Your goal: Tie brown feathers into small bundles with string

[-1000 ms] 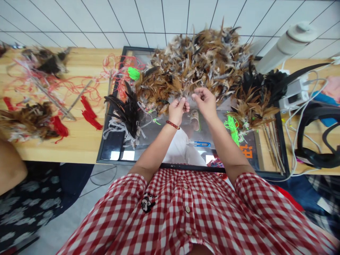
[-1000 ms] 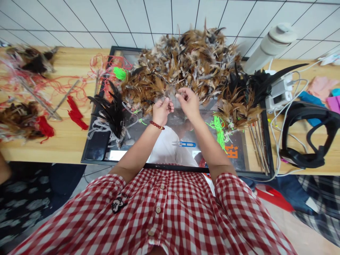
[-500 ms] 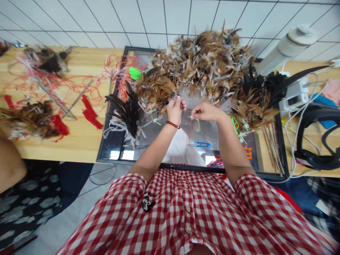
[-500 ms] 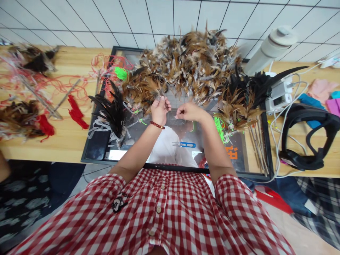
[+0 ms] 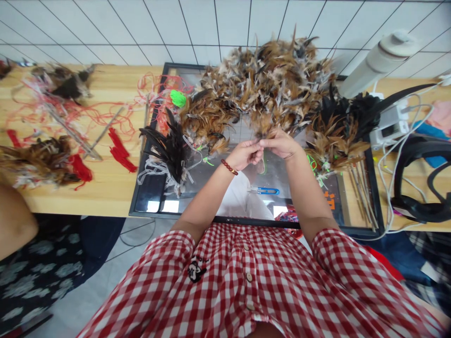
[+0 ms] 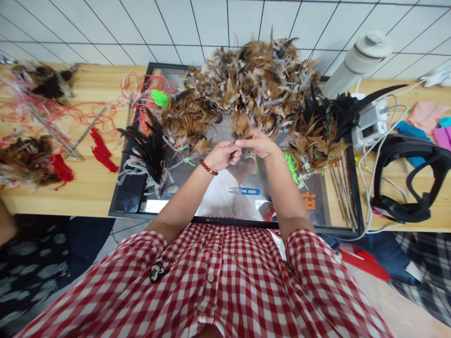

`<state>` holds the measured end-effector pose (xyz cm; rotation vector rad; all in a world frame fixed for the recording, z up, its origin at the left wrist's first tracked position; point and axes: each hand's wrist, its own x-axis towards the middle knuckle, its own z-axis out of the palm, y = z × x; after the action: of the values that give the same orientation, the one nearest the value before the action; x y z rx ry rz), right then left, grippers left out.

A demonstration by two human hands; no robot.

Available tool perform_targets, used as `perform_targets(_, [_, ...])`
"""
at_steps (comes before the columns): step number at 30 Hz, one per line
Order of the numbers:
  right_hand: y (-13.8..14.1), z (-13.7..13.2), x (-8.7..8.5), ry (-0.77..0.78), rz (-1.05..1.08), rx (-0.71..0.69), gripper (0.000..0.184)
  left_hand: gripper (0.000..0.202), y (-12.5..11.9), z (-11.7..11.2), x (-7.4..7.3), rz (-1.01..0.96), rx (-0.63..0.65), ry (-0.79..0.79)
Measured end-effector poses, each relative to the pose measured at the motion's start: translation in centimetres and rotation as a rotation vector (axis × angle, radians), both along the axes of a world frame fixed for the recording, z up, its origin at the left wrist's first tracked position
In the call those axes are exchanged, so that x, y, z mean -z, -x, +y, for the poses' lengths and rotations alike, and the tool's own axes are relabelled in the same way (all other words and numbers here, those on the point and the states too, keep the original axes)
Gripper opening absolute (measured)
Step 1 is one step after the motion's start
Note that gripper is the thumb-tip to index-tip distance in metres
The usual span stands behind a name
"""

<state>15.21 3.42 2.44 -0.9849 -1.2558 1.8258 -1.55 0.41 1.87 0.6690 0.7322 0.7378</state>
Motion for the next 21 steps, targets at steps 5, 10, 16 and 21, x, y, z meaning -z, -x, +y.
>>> perform_targets(5, [1.8, 0.5, 0.6, -0.015, 0.06, 0.279, 0.049, 0.022, -0.4, 0.5, 0.4, 0.073, -0.215, -0.08])
perform_targets(10, [4.4, 0.5, 1.3, -0.006, 0.145, 0.497, 0.043, 0.031, -0.7, 1.0, 0.9, 0.128, -0.487, -0.16])
perform_targets(16, [6.4, -0.3, 1.7, -0.049, 0.108, 0.57, 0.045, 0.012, -0.6, 1.5, 1.5, 0.123, -0.594, -0.104])
perform_targets(21, [6.7, -0.8, 1.3, -0.103, 0.036, 0.576, 0.041, 0.011, -0.3, 2.1, 2.0, 0.112, -0.677, -0.077])
